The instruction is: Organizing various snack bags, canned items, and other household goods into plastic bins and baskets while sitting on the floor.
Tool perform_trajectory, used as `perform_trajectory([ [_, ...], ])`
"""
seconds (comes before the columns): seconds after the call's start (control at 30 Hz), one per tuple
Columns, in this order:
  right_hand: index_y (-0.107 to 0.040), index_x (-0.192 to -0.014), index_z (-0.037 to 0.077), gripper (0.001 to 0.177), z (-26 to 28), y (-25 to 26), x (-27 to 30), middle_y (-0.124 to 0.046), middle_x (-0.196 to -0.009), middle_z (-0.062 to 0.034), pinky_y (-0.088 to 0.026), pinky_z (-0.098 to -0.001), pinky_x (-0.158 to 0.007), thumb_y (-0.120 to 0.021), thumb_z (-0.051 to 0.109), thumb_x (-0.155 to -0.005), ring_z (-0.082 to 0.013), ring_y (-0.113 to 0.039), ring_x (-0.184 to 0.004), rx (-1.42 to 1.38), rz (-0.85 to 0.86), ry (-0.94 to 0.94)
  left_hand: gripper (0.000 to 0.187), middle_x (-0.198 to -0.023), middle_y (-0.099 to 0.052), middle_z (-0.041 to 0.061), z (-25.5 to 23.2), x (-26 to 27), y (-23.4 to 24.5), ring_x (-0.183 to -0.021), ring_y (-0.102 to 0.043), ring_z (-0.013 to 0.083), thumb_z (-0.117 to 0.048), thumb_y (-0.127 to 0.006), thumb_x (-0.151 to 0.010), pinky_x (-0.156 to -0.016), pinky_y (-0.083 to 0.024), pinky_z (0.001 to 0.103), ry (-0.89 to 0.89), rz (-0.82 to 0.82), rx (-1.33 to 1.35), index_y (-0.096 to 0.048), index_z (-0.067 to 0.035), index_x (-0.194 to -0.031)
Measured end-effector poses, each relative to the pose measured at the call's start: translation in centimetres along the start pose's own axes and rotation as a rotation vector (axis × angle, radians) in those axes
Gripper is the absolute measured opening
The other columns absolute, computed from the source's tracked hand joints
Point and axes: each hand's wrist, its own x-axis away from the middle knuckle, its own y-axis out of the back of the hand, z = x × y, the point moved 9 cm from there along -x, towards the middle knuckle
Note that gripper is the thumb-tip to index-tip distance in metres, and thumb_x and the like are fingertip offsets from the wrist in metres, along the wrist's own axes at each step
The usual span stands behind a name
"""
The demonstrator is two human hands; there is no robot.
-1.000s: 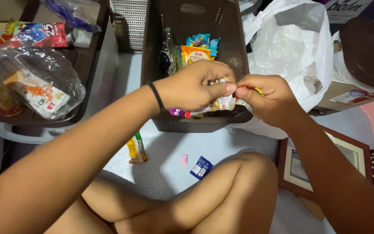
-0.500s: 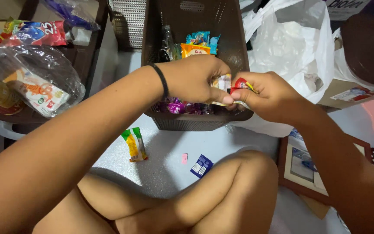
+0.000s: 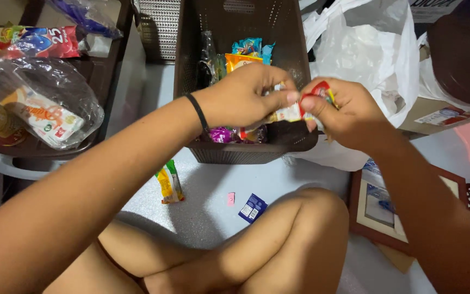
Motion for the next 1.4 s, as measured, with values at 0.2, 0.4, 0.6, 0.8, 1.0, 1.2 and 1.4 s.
perform_trajectory([
  [0.2,-0.074,-0.094,0.009,0.018,1.2,-1.9,0.2,-0.071,-0.067,-0.0011,-0.050,-0.0274,-0.052,-0.071,0.025,-0.087,-0.0083,-0.061,-0.057,0.357,0.213,-0.059,0.036,-0.071,-0.070,0.005,-1.9,0.0,-0.6,-0.067,-0.066,0.0154,-0.035,-0.089,-0.077,-0.064,-0.053,0.034,-0.177,0.115,-0.493,-0.073,-0.005,-0.090],
  [0.4,-0.074,-0.095,0.004,0.017,1.5,-1.8,0.2,-0.067,-0.066,-0.0034,-0.049,-0.0291,-0.055,-0.071,0.020,-0.090,-0.0111,-0.057,-0.059,0.426,0.138,0.116,0.030,-0.063,-0.066,0.005,-0.7,-0.5,-1.3,-0.055,-0.062,0.0152,-0.033,-0.082,-0.084,-0.054,-0.049,0.033,0.034,0.145,-0.403,-0.073,-0.005,-0.091],
  [0.6,-0.071,-0.098,0.004,0.012,-2.3,2.8,2.1,-0.062,-0.073,-0.0020,-0.046,-0.0269,-0.045,-0.064,0.014,-0.096,-0.0106,-0.055,-0.056,-0.015,-0.143,-0.014,0.021,-0.072,-0.063,-0.004,-1.2,-0.6,-1.2,-0.055,-0.053,0.0058,-0.024,-0.076,-0.094,-0.045,-0.043,0.027,-0.097,0.064,0.197,-0.073,-0.005,-0.101],
  [0.8,-0.065,-0.108,0.002,0.018,-9.6,12.0,4.1,-0.060,-0.093,0.0020,-0.050,-0.0274,-0.072,-0.060,0.018,-0.115,-0.0069,-0.056,-0.085,-0.090,-0.360,0.195,0.019,-0.062,-0.060,0.001,-0.4,-1.5,-0.8,-0.048,-0.053,0.0100,-0.027,-0.071,-0.092,-0.042,-0.043,0.029,0.117,0.074,0.099,-0.069,-0.009,-0.098],
  [1.0,-0.070,-0.099,0.005,0.013,-24.3,20.2,7.2,-0.067,-0.085,-0.0025,-0.050,-0.0348,-0.063,-0.064,0.016,-0.094,-0.0139,-0.061,-0.073,-0.150,-0.640,-0.361,0.024,-0.080,-0.077,0.004,-7.7,-7.6,-6.3,-0.073,-0.072,0.0148,-0.034,-0.076,-0.081,-0.071,-0.057,0.032,-0.169,0.107,-0.320,-0.076,-0.012,-0.091],
  [1.2,-0.066,-0.106,0.006,0.015,-30.4,25.0,6.7,-0.069,-0.090,-0.0053,-0.052,-0.0380,-0.068,-0.064,0.011,-0.092,-0.0188,-0.064,-0.080,-0.283,-0.670,-0.394,0.032,-0.083,-0.074,0.016,-9.3,-13.3,-13.3,-0.082,-0.072,0.0325,-0.039,-0.076,-0.075,-0.078,-0.055,0.042,-0.181,0.134,-0.587,-0.075,-0.013,-0.093],
  [1.4,-0.063,-0.113,0.009,0.022,-31.8,26.4,7.0,-0.069,-0.104,-0.0065,-0.060,-0.0392,-0.076,-0.064,0.006,-0.091,-0.0211,-0.070,-0.092,-0.799,-0.833,-0.261,0.034,-0.084,-0.073,0.019,-7.1,-14.2,-15.4,-0.085,-0.071,0.0349,-0.039,-0.079,-0.075,-0.078,-0.054,0.044,-0.153,0.181,-0.606,-0.075,-0.013,-0.096],
])
